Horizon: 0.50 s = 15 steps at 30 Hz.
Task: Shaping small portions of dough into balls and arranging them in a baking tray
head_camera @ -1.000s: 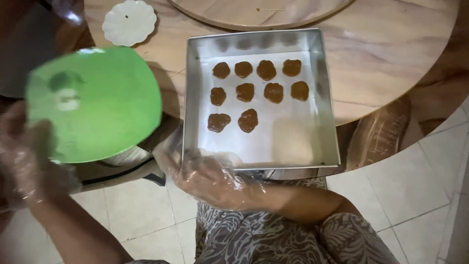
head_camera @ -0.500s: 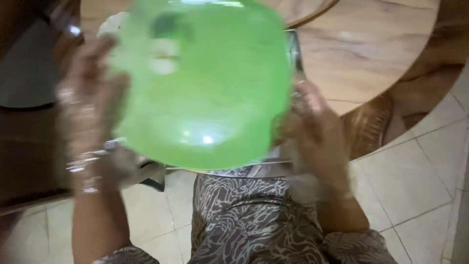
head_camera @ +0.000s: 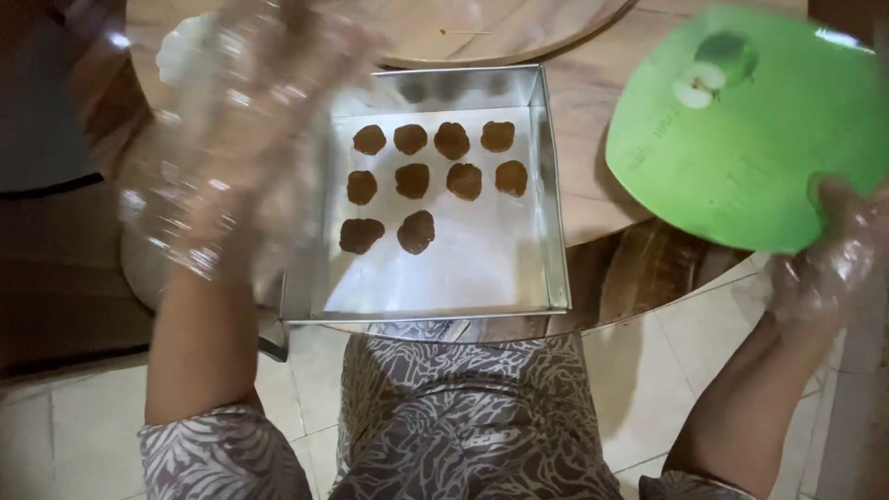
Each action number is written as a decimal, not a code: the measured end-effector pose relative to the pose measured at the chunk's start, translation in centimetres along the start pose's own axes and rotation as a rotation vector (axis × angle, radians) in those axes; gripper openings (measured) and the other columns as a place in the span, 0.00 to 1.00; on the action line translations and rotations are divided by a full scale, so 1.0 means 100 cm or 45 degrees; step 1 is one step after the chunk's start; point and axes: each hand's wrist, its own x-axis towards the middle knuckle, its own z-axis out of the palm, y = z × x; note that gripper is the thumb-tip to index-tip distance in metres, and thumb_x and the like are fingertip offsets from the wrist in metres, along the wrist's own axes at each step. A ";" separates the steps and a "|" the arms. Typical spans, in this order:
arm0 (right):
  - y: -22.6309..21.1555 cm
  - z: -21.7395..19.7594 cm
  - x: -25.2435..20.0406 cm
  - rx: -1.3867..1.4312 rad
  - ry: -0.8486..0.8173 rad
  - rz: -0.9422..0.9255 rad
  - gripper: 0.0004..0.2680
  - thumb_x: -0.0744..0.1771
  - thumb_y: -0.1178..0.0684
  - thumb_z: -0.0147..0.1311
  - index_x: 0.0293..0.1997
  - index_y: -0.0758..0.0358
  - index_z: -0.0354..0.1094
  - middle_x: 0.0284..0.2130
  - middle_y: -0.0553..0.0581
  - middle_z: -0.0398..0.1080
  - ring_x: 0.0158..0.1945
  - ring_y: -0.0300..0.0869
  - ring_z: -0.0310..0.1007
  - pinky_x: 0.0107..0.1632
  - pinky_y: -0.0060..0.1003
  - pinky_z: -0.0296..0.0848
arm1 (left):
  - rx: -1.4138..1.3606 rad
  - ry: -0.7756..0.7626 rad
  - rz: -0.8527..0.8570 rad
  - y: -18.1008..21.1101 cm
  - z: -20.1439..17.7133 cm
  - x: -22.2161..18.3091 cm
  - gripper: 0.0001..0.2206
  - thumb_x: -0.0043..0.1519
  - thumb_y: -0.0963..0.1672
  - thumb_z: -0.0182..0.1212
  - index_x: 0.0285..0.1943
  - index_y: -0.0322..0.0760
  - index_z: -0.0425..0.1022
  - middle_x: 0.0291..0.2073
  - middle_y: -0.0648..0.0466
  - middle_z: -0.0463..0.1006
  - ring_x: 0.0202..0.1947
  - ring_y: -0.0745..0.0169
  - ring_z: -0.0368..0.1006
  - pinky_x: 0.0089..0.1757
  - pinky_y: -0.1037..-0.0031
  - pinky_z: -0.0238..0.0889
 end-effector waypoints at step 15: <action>0.090 -0.038 0.076 -0.749 0.068 0.213 0.03 0.71 0.54 0.64 0.44 0.55 0.72 0.40 0.49 0.76 0.37 0.38 0.72 0.33 0.38 0.73 | 3.128 0.861 1.117 0.122 -0.006 -0.017 0.26 0.70 0.49 0.59 0.68 0.27 0.58 0.45 0.48 0.78 0.41 0.57 0.79 0.41 0.75 0.79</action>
